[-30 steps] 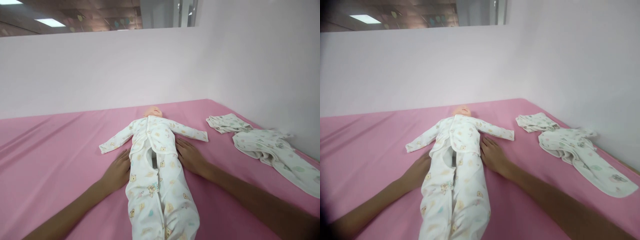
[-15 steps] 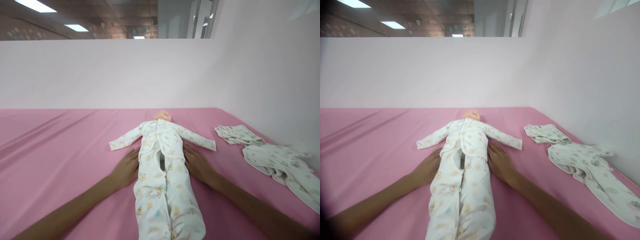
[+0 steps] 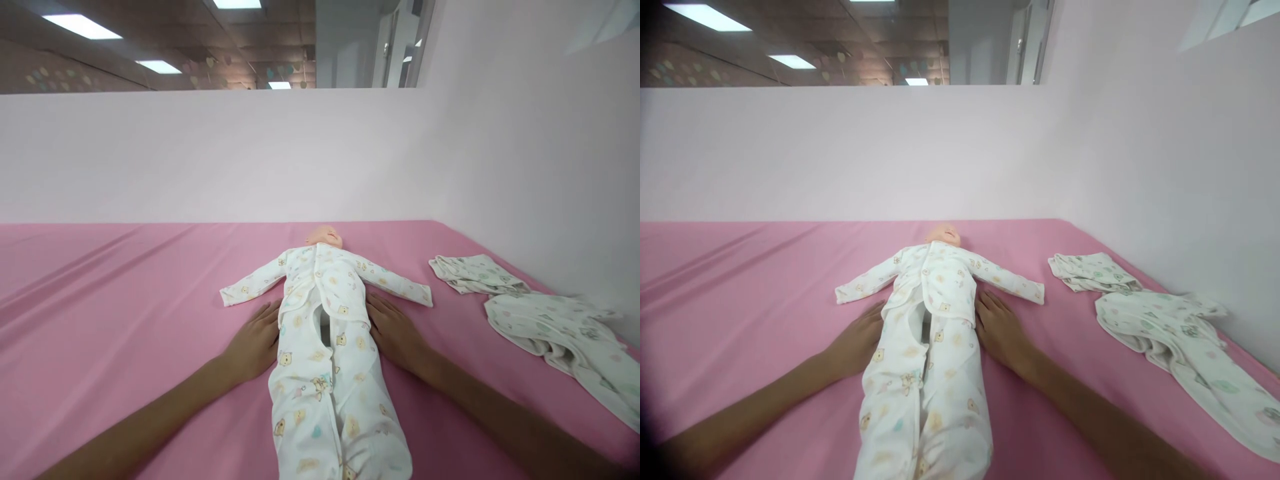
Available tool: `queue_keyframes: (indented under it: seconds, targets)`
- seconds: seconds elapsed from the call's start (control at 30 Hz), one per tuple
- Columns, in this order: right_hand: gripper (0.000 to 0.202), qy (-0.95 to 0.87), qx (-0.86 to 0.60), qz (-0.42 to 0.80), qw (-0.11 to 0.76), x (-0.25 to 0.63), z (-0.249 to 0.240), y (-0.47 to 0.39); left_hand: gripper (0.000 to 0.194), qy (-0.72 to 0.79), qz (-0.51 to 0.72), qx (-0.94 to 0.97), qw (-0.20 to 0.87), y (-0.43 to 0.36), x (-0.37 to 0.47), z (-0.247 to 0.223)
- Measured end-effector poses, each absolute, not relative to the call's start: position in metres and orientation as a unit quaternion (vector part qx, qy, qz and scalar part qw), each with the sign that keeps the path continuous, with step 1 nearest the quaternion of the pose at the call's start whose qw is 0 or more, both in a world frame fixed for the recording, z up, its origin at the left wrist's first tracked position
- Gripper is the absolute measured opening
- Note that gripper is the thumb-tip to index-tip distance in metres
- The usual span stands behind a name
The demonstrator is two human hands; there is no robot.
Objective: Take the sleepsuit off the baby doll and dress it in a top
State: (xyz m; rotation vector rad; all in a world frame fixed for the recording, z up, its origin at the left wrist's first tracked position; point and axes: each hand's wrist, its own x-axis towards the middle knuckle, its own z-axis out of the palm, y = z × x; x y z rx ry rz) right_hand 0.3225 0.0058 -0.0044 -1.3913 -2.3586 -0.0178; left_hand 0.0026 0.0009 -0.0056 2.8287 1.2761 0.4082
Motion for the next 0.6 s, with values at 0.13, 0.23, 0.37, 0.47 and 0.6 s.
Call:
queue_keyframes:
  seconds: [0.13, 0.23, 0.37, 0.47, 0.6]
  targets:
    - [0.035, -0.816, -0.515, 0.003, 0.261, 0.32, 0.003, 0.002, 0.042, 0.416, 0.133, 0.899, 0.002, 0.002, 0.003, -0.009]
    - [0.034, -0.751, -0.575, -0.02, 0.324, 0.316, 0.017, 0.001, 0.046, 0.424, 0.138, 0.895, 0.002, 0.0, 0.004, -0.009]
    - [0.036, -0.709, -0.605, -0.029, 0.361, 0.295, 0.052, 0.012, 0.048, 0.428, 0.15, 0.891, 0.01, -0.003, 0.006, -0.006]
    - [0.032, -0.725, -0.599, -0.013, 0.338, 0.265, 0.076, 0.031, 0.047, 0.428, 0.159, 0.889, 0.013, -0.004, 0.006, -0.006]
    - [0.024, -0.742, -0.598, -0.006, 0.303, 0.226, 0.092, 0.063, 0.047, 0.437, 0.161, 0.885, 0.008, -0.003, 0.007, -0.007]
